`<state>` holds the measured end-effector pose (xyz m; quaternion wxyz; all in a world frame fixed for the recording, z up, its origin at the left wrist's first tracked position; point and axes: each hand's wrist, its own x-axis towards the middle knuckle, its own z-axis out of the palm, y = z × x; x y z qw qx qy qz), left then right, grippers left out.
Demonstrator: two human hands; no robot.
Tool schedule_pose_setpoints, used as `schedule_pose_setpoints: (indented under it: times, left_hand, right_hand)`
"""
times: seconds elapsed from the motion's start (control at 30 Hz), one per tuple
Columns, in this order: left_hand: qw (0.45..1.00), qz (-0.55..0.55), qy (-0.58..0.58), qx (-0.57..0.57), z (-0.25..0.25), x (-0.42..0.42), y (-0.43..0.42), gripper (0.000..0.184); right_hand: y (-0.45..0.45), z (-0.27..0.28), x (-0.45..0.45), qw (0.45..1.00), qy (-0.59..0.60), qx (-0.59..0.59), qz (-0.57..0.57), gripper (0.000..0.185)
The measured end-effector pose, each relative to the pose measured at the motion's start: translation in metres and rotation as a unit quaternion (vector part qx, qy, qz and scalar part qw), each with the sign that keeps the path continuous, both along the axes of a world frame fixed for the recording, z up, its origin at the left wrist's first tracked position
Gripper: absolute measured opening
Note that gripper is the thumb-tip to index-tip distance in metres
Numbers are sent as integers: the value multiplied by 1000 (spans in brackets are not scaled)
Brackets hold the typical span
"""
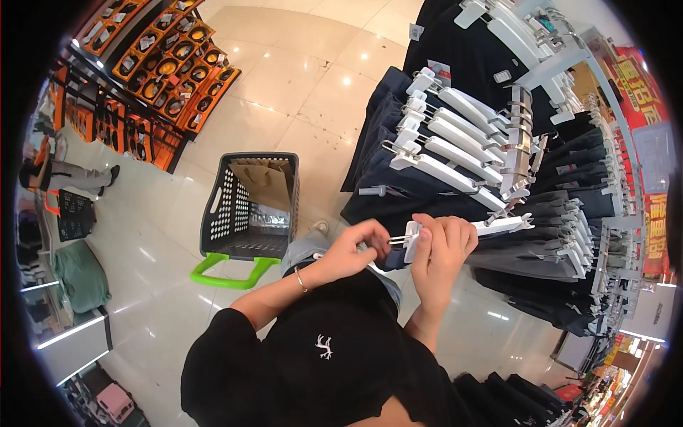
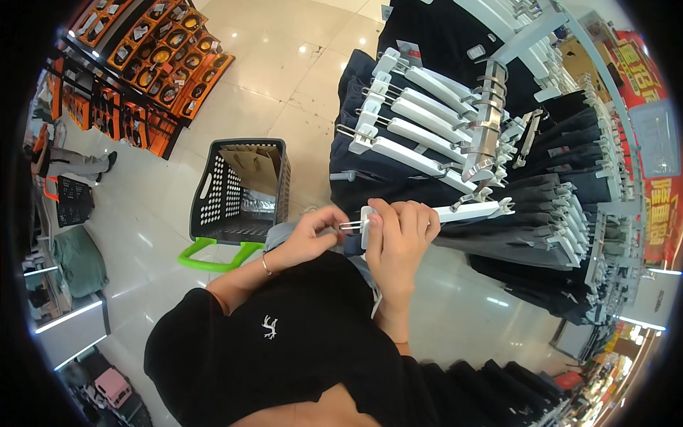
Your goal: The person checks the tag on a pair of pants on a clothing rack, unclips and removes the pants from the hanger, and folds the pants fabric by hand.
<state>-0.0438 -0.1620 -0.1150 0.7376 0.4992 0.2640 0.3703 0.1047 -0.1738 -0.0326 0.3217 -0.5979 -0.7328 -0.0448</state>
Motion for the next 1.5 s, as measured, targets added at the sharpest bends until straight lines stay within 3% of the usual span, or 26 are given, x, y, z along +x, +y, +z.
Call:
schedule_pose_setpoints:
  times: [0.07, 0.13, 0.2, 0.33, 0.4, 0.5, 0.67, 0.87, 1.13, 1.37, 1.5]
  left_hand:
    - [976, 185, 57, 102, -6, 5, 13, 22]
    - [914, 313, 162, 199, -23, 8, 34, 25]
    - [850, 383, 246, 265, -27, 7, 53, 27]
    - [860, 336, 253, 288, -50, 6, 69, 26]
    - [919, 234, 221, 230, -51, 2, 68, 25]
    - [957, 135, 219, 136, -36, -5, 56, 22]
    - [968, 157, 161, 111, -45, 1, 31, 21]
    - [956, 206, 172, 118, -11, -12, 20, 16]
    - [973, 118, 158, 119, -8, -25, 14, 27]
    - [977, 115, 133, 124, -13, -18, 9, 29]
    - [970, 48, 202, 127, -10, -20, 11, 27]
  right_hand:
    - [-1, 1, 1, 1000, -5, -11, 3, 15]
    - [-3, 1, 2, 1000, -5, -11, 1, 15]
    - [-4, 0, 3, 1000, -5, -10, 2, 15]
    - [-6, -1, 6, 1000, 0, -10, 3, 16]
    - [-6, -2, 5, 1000, 3, -9, 3, 16]
    - [-5, -2, 4, 1000, 4, -1, 1, 17]
    - [-4, 0, 1, 1000, 24, -7, -15, 26]
    - [0, 0, 2, 998, 60, -8, -33, 39]
    - [3, 5, 1, 998, 41, -18, -36, 45]
    - [3, 0, 4, 999, 34, 9, -37, 42]
    - [3, -1, 4, 998, 39, 12, -37, 39]
